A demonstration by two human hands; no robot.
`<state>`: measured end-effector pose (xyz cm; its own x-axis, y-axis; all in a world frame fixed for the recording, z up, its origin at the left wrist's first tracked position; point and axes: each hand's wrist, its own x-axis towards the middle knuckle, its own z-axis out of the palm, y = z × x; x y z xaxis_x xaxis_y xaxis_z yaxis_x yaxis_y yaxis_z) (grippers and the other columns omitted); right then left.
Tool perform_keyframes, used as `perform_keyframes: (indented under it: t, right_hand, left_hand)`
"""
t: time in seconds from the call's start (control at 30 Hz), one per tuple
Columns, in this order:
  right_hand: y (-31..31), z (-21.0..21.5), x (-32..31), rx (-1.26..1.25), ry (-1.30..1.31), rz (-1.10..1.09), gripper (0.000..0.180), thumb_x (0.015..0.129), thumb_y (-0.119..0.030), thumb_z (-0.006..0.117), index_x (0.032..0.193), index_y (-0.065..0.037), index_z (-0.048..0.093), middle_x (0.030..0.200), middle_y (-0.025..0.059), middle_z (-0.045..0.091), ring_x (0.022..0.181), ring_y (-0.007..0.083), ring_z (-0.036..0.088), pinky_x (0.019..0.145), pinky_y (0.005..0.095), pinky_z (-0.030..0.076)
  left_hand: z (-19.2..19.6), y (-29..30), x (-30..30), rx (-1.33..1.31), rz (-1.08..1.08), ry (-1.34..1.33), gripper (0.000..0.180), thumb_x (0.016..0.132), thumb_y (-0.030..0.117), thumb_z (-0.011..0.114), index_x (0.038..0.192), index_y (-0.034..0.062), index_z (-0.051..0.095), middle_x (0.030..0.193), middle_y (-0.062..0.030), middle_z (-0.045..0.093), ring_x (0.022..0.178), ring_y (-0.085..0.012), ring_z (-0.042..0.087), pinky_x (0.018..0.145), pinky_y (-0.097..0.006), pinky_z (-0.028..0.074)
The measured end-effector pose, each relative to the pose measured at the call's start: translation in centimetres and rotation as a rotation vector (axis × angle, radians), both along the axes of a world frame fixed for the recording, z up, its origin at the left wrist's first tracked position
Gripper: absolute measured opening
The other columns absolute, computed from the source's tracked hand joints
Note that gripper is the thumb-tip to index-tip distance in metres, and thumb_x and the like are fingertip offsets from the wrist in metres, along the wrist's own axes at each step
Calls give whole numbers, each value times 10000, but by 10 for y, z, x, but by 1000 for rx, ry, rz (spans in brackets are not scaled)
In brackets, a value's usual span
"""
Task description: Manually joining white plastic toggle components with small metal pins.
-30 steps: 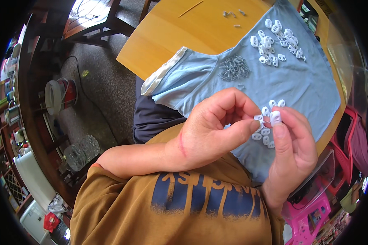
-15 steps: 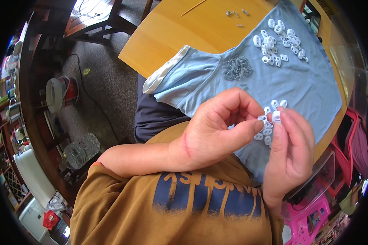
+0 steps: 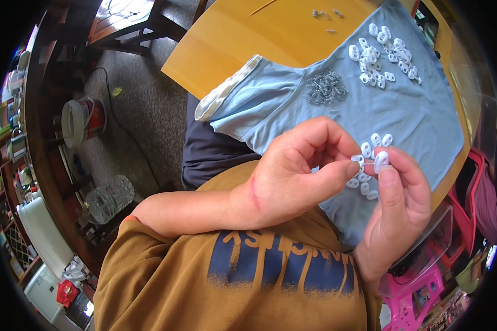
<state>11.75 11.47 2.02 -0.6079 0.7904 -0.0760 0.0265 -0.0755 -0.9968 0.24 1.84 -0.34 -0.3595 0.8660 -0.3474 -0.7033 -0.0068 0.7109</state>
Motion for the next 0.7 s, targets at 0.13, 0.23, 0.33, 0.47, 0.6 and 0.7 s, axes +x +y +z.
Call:
perform_keyframes:
  t: [0.13,0.23,0.33,0.47,0.6,0.7]
  right_hand:
    - [0,-1,1,33,-15,10,159,842,62,525,993,77,571,996,153,587,803,172,602,736,260,495]
    - [-1,-2,2,110,-69,11,164,843,67,521,1000,74,569,1019,154,578,823,168,595,745,260,495]
    - [-2,-3,2,178,-78,20,164,843,69,522,1000,69,571,1033,154,570,843,164,590,747,258,495]
    - [-2,-6,3,225,-79,39,169,840,69,529,1003,63,574,1041,157,566,849,165,586,744,254,494]
    - [0,-7,5,469,-167,104,191,821,79,548,1006,49,586,1021,151,576,855,174,581,730,258,490]
    - [0,-7,3,505,-178,125,198,811,79,558,1002,42,595,1006,143,580,851,176,578,723,261,485]
  left_hand:
    - [-2,0,1,-1,2,2,158,830,-15,598,964,15,519,832,1,557,700,-26,495,604,-170,398]
    - [-1,0,1,-1,6,-1,161,830,-18,596,968,15,519,823,4,555,699,-27,493,605,-171,398]
    - [-4,0,2,20,9,13,161,831,-21,594,970,15,520,815,7,551,690,-25,490,600,-169,396]
    - [-3,1,2,2,7,9,161,831,-24,592,970,15,521,804,11,547,683,-22,486,592,-164,393]
    - [-4,2,4,6,9,18,157,833,-20,593,969,16,521,793,14,543,681,-17,486,584,-156,393]
    - [-5,1,4,17,8,30,153,836,-14,592,968,13,520,796,10,542,686,-22,494,589,-158,405]
